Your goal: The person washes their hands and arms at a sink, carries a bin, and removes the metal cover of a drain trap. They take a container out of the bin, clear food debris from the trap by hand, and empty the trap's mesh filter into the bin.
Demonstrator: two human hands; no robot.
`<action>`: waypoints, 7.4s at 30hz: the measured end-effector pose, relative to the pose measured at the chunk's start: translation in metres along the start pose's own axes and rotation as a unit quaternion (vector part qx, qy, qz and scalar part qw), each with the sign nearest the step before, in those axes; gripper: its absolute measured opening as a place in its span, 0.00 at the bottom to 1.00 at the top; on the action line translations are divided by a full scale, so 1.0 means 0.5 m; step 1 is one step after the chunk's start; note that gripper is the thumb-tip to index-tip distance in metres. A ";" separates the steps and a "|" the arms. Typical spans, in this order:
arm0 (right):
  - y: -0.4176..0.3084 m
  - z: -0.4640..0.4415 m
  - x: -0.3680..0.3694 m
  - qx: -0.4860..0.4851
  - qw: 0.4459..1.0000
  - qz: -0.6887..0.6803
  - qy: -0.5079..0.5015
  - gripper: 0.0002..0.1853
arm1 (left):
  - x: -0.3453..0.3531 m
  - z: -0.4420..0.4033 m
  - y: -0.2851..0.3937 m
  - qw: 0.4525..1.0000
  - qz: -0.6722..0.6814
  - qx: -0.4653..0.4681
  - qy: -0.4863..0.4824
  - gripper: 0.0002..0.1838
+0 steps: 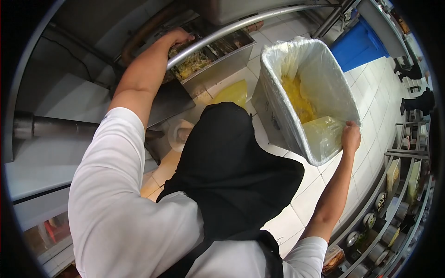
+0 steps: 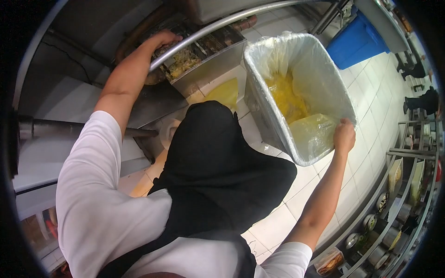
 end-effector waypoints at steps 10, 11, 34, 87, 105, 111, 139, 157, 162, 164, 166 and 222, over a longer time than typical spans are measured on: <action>0.001 -0.001 -0.004 0.010 1.000 0.005 -0.001 0.17 | -0.003 -0.020 -0.018 1.000 0.024 -0.006 0.006 0.26; 0.003 0.000 -0.003 0.006 1.000 -0.003 0.002 0.17 | -0.007 -0.019 -0.018 1.000 0.020 -0.008 0.004 0.27; 0.012 -0.002 0.003 0.009 1.000 -0.008 0.011 0.17 | -0.016 -0.030 -0.012 0.999 0.043 0.014 -0.024 0.14; 0.025 -0.007 0.016 0.024 1.000 -0.011 0.007 0.17 | -0.030 -0.067 -0.010 0.999 0.019 0.043 -0.011 0.15; 0.046 -0.010 0.024 0.041 0.999 -0.009 0.021 0.14 | -0.020 -0.098 -0.035 0.998 0.030 0.038 -0.036 0.14; 0.033 0.004 -0.006 0.095 0.995 -0.022 0.005 0.16 | -0.045 -0.071 -0.012 1.000 0.018 0.026 0.000 0.13; 0.028 0.012 0.005 0.025 0.998 -0.013 -0.057 0.21 | -0.033 -0.086 -0.006 0.999 0.016 0.031 0.003 0.15; -0.027 -0.021 -0.081 -0.012 0.991 0.059 0.121 0.17 | -0.010 -0.096 -0.036 0.999 0.026 0.029 -0.031 0.16; 0.029 -0.067 -0.013 -0.022 0.988 -0.039 0.151 0.19 | -0.018 -0.082 -0.026 0.999 0.037 0.028 -0.025 0.15; 0.030 -0.089 -0.003 -0.025 0.994 -0.050 0.090 0.20 | -0.017 -0.083 -0.021 0.999 0.024 0.042 -0.019 0.14; 0.032 -0.108 0.009 -0.018 0.998 -0.051 0.035 0.22 | -0.012 -0.094 -0.019 0.998 0.029 0.043 -0.020 0.14; 0.183 0.008 -0.070 0.073 0.982 0.165 -0.057 0.34 | -0.024 -0.067 -0.018 0.999 0.003 0.048 -0.023 0.14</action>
Point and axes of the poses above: each hand's wrist, its own z-axis away from the middle knuckle, its own x-axis out of the palm, y = z × x, the point moved 9 cm from there along -z, towards the middle knuckle, and after that the axes turned 13 degrees about y, right-handed, at the moved point
